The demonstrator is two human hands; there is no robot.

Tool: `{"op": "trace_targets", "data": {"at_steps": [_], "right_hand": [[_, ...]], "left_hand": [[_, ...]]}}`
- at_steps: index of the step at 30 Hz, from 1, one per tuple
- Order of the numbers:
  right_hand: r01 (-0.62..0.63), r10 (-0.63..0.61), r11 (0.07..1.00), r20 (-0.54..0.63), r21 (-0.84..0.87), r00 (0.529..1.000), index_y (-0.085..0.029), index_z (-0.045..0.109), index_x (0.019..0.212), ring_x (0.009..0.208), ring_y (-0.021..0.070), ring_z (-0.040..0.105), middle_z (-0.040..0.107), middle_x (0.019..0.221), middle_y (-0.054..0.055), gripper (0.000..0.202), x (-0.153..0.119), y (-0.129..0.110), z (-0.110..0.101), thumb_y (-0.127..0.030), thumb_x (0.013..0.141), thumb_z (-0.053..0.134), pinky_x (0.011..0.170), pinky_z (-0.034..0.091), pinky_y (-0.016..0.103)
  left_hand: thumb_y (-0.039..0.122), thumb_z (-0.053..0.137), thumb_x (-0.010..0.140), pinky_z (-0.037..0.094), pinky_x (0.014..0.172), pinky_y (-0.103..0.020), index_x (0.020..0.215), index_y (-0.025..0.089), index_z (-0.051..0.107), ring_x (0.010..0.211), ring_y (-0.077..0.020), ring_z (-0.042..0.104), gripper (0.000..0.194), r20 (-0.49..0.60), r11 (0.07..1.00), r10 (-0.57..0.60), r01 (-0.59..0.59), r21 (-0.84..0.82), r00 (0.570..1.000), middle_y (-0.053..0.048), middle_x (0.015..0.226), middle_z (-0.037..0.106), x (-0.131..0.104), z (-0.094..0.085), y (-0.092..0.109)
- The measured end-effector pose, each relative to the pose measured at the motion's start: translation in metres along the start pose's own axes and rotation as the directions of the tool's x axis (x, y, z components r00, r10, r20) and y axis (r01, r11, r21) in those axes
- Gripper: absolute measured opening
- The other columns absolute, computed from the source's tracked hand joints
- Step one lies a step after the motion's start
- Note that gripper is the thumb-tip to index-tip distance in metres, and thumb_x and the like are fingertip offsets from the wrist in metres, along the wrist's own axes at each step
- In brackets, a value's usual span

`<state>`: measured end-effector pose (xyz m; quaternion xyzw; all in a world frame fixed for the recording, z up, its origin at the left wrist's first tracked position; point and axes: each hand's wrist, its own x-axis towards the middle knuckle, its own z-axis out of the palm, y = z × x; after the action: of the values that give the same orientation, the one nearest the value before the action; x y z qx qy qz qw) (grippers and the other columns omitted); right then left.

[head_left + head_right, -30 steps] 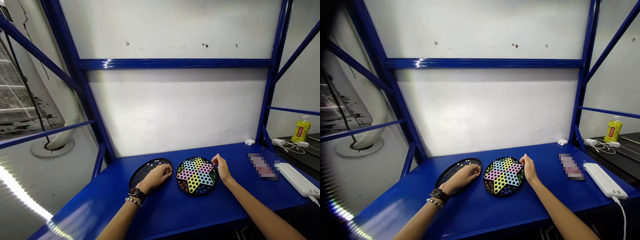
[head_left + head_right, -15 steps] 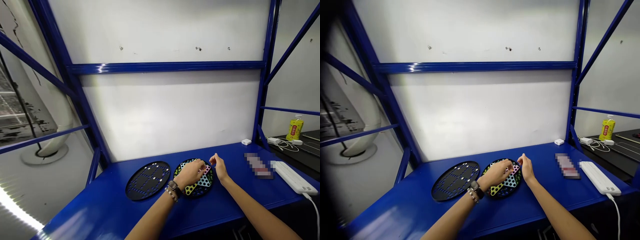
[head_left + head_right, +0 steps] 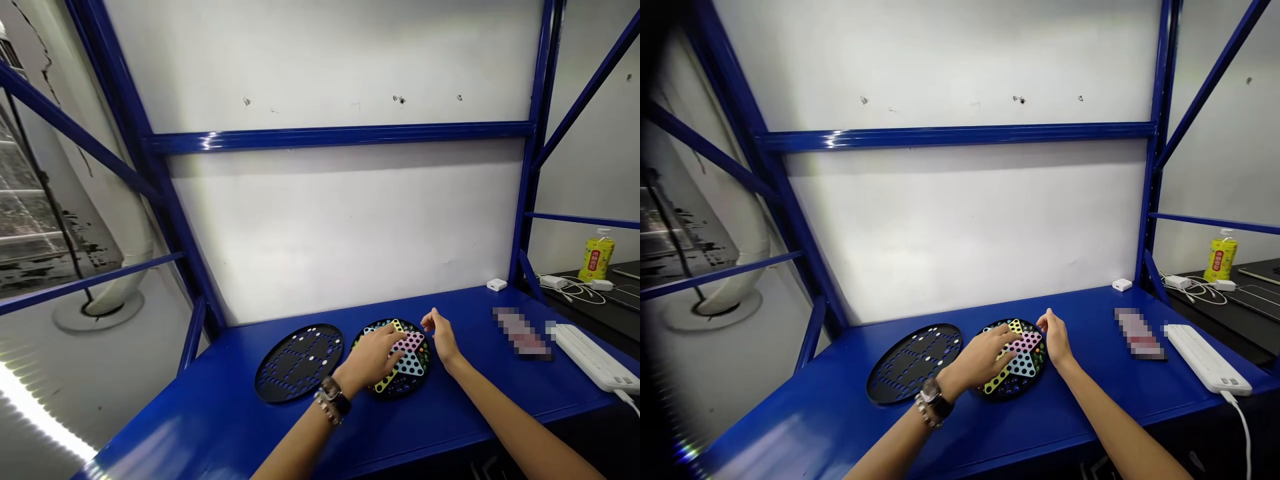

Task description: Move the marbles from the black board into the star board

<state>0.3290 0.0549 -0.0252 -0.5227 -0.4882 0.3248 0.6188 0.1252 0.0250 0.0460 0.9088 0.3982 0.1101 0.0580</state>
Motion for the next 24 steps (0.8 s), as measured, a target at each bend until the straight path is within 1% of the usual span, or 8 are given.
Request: {"op": "trace_targets", "data": {"at_steps": [3,6,11,14,17,18,21,24], "right_hand": [[0.01,-0.01,1.0,0.021,-0.005,1.0,-0.022,0.06,0.061,0.073,0.0226,0.056,0.062,0.07,0.006,0.068,-0.002,-0.002,0.001,-0.081,0.085,0.036,0.071,0.044,0.035],[0.035,-0.035,0.999,0.046,-0.014,0.998,-0.022,0.06,0.06,0.074,0.0227,0.056,0.063,0.071,0.006,0.069,-0.004,-0.003,0.003,-0.082,0.086,0.036,0.073,0.044,0.035],[0.043,-0.042,0.999,0.037,-0.021,0.998,-0.023,0.06,0.06,0.075,0.0229,0.057,0.064,0.072,0.005,0.069,-0.005,-0.002,0.003,-0.082,0.086,0.037,0.075,0.044,0.035],[0.046,-0.045,0.999,0.027,-0.022,0.999,-0.023,0.061,0.06,0.076,0.0228,0.056,0.064,0.072,0.005,0.067,-0.003,0.0,0.002,-0.081,0.085,0.04,0.076,0.043,0.035],[0.033,-0.033,0.999,0.032,-0.007,0.999,-0.022,0.062,0.062,0.076,0.0222,0.057,0.065,0.073,0.005,0.066,-0.002,0.001,0.0,-0.08,0.085,0.041,0.076,0.044,0.034],[0.021,-0.021,1.0,0.034,0.004,0.999,-0.022,0.063,0.063,0.076,0.022,0.058,0.066,0.074,0.005,0.066,-0.001,0.001,0.0,-0.08,0.085,0.04,0.075,0.045,0.034],[-0.029,0.027,0.999,0.038,0.044,0.999,-0.021,0.064,0.069,0.078,0.0218,0.061,0.069,0.081,0.007,0.067,0.001,0.0,-0.003,-0.078,0.087,0.032,0.068,0.045,0.032],[-0.077,0.073,0.994,0.053,0.08,0.996,-0.021,0.062,0.071,0.077,0.0208,0.063,0.07,0.084,0.008,0.068,0.004,-0.001,-0.006,-0.076,0.087,0.026,0.062,0.044,0.029]], "left_hand": [[0.044,0.052,0.094,0.047,0.086,-0.036,0.108,0.027,0.066,0.099,-0.0254,0.064,0.026,-0.037,0.978,-0.199,0.2,0.05,0.979,-0.006,0.111,0.067,-0.055,-0.02,-0.027],[0.053,0.056,0.087,0.045,0.082,-0.037,0.095,0.026,0.063,0.092,-0.0272,0.063,0.029,-0.119,0.886,-0.423,0.438,0.154,0.898,-0.007,0.1,0.067,-0.11,-0.029,-0.064],[0.052,0.045,0.09,0.045,0.077,-0.035,0.08,0.027,0.06,0.086,-0.0248,0.063,0.031,0.03,0.895,-0.441,0.437,0.093,0.897,-0.004,0.089,0.066,-0.16,-0.021,-0.097],[0.054,0.037,0.092,0.045,0.074,-0.036,0.077,0.028,0.053,0.078,-0.0229,0.06,0.034,-0.235,0.9,-0.416,0.434,0.029,0.878,-0.003,0.086,0.065,-0.169,-0.036,-0.087],[0.063,0.035,0.092,0.046,0.068,-0.033,0.075,0.027,0.042,0.067,-0.0196,0.051,0.04,-0.506,0.887,-0.438,0.448,-0.111,0.743,0.0,0.08,0.06,-0.17,-0.072,-0.062],[0.065,0.037,0.091,0.045,0.065,-0.032,0.075,0.027,0.04,0.064,-0.0187,0.047,0.041,-0.516,0.891,-0.443,0.427,-0.158,0.733,0.002,0.075,0.055,-0.167,-0.084,-0.052],[0.072,0.04,0.089,0.042,0.056,-0.027,0.074,0.027,0.04,0.061,-0.0164,0.041,0.047,-0.394,0.889,-0.434,0.316,-0.33,0.81,0.003,0.066,0.045,-0.145,-0.106,-0.025],[0.077,0.039,0.087,0.041,0.056,-0.025,0.075,0.025,0.039,0.061,-0.0135,0.04,0.054,-0.303,0.814,-0.417,0.203,-0.545,0.857,0.004,0.066,0.042,-0.099,-0.09,-0.015]]}}
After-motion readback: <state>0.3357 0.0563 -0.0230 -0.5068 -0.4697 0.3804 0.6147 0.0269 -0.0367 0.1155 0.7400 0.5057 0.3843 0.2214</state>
